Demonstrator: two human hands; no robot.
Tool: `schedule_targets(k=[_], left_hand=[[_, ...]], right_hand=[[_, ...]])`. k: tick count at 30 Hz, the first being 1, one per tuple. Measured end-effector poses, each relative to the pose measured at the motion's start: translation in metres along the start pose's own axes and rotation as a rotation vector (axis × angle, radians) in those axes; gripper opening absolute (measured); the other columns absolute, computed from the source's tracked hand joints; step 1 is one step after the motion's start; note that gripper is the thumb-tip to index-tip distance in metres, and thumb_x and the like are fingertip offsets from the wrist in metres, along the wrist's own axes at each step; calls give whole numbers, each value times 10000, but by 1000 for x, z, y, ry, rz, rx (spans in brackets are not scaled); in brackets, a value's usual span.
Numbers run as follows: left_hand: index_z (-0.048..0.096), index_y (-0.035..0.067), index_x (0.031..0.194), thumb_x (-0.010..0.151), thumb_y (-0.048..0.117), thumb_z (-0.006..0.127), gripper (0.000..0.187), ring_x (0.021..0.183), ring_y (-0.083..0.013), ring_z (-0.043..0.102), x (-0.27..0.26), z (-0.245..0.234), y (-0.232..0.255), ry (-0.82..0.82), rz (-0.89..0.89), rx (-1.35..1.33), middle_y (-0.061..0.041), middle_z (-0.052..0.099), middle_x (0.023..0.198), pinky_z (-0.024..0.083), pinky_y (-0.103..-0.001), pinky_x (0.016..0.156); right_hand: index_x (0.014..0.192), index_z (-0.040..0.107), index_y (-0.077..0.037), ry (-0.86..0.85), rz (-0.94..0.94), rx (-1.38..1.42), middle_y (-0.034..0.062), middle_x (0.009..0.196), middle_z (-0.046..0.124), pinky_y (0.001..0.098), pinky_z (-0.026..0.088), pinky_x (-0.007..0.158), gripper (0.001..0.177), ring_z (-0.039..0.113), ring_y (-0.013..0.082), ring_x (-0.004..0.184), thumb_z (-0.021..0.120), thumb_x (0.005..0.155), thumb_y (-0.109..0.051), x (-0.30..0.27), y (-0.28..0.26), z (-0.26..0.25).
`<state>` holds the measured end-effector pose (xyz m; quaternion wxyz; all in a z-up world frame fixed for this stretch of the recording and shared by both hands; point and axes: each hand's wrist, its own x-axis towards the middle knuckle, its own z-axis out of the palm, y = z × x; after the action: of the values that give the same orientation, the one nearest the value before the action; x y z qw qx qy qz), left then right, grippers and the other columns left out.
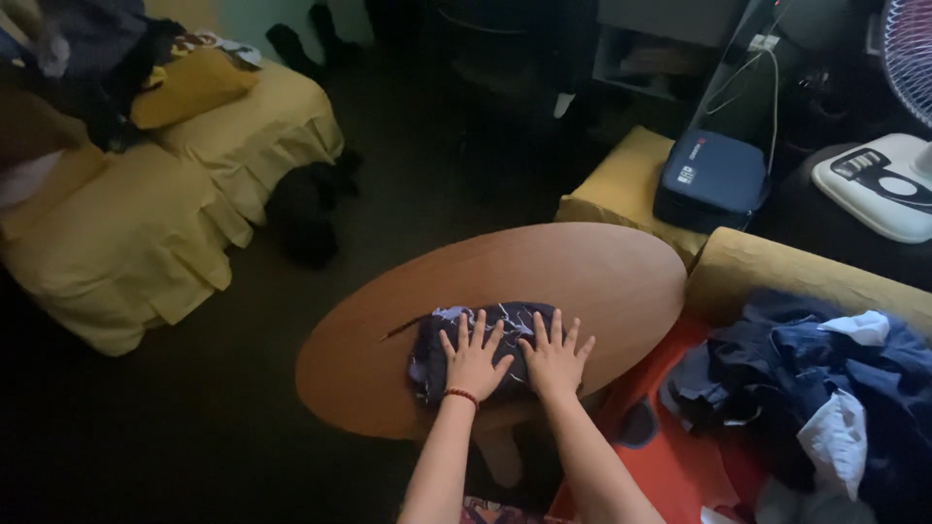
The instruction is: Folding a pair of shorts on an oval table.
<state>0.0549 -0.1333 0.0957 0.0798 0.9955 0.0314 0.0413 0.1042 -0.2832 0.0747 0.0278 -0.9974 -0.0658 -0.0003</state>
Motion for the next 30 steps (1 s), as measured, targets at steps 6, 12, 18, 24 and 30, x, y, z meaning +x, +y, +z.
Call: schedule_targets(k=[6,12,18,24,30], left_hand=[[324,296,1580,941,598,544,740,1550,-391,30,13,25,6,-97,1,17,-65,104,1694,19,-771,1141],[298,303,1596,921,560,559,769,1531,-419,34,22,35,16,-2,29,44,-92,75,1696,21,-776,1124],[312,321,1581,954,510,590,711,1554,-400,15,22,21,11,-125,72,-87,-95,58,1698,-7,-765,1150],[357,381,1565,936,472,643,697,1588,-333,7,31,14,5,-194,108,-197,-34,52,1731,-21,-742,1179],[592,343,1334,793,363,616,542,1576,-226,243,30,36,-16,-153,-27,-450,24,351,1624,134,-573,1272]], right_hand=[[1583,316,-313,79,12,-13,40,1683,220,685,114,1178,689,193,365,1533,404,975,-625,9,7,6],[1554,400,-197,277,-228,-63,77,1682,277,617,171,1195,626,227,356,1541,496,973,-412,1,10,6],[1519,436,-262,151,-303,247,37,1639,290,607,199,1196,568,226,372,1514,491,993,-470,-8,29,-7],[1530,394,-352,41,-237,165,3,1664,215,652,218,1166,585,170,429,1516,507,981,-518,-6,32,-3],[1555,316,-457,-83,-98,106,-30,1698,88,692,249,1152,594,158,531,1489,494,995,-545,-7,39,-3]])
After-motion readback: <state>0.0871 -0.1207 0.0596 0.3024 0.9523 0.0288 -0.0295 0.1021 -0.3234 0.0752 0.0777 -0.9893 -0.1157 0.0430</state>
